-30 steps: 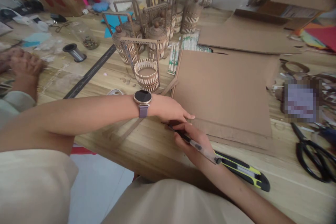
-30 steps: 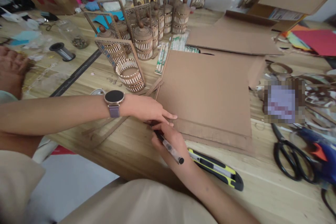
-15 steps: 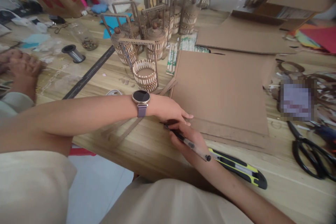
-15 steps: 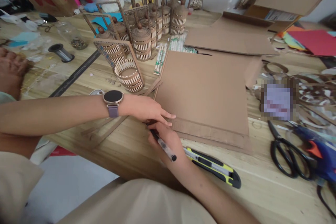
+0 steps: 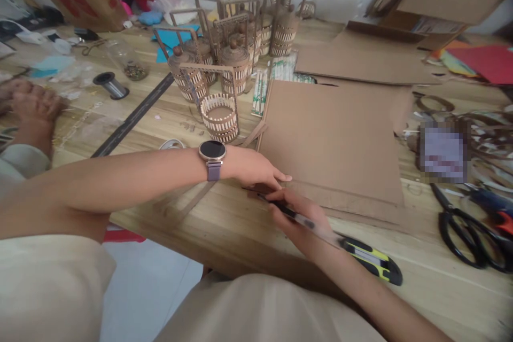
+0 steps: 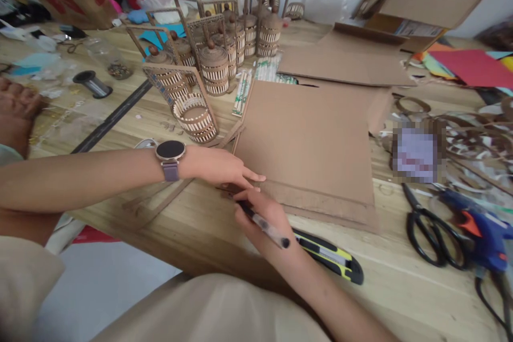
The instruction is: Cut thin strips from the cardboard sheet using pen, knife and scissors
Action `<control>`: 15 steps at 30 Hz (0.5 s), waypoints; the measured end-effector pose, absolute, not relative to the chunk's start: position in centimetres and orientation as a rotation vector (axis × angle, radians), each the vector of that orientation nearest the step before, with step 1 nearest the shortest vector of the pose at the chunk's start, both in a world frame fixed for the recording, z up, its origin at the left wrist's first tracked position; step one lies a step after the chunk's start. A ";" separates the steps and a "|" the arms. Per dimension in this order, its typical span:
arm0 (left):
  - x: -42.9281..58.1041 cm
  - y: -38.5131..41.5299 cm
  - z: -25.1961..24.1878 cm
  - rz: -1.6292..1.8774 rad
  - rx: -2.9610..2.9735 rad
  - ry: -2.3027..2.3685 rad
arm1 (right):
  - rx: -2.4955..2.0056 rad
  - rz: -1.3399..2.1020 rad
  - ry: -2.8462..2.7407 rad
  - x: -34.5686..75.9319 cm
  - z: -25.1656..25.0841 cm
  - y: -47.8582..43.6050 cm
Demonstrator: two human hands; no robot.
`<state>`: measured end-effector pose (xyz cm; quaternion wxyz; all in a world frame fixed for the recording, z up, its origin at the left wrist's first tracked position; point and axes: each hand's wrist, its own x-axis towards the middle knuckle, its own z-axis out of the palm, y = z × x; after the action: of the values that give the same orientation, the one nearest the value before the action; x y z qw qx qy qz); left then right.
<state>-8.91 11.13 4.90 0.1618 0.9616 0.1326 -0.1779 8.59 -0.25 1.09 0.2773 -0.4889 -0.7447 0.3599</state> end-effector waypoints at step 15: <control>-6.0 8.1 3.1 -0.201 3.023 0.553 | -2.019 -0.056 -2.084 22.7 1.7 7.2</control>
<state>-6.02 8.09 3.05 0.0308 0.9811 0.1795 -0.0651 22.65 7.20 1.70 0.1194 -0.6908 -0.7129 -0.0193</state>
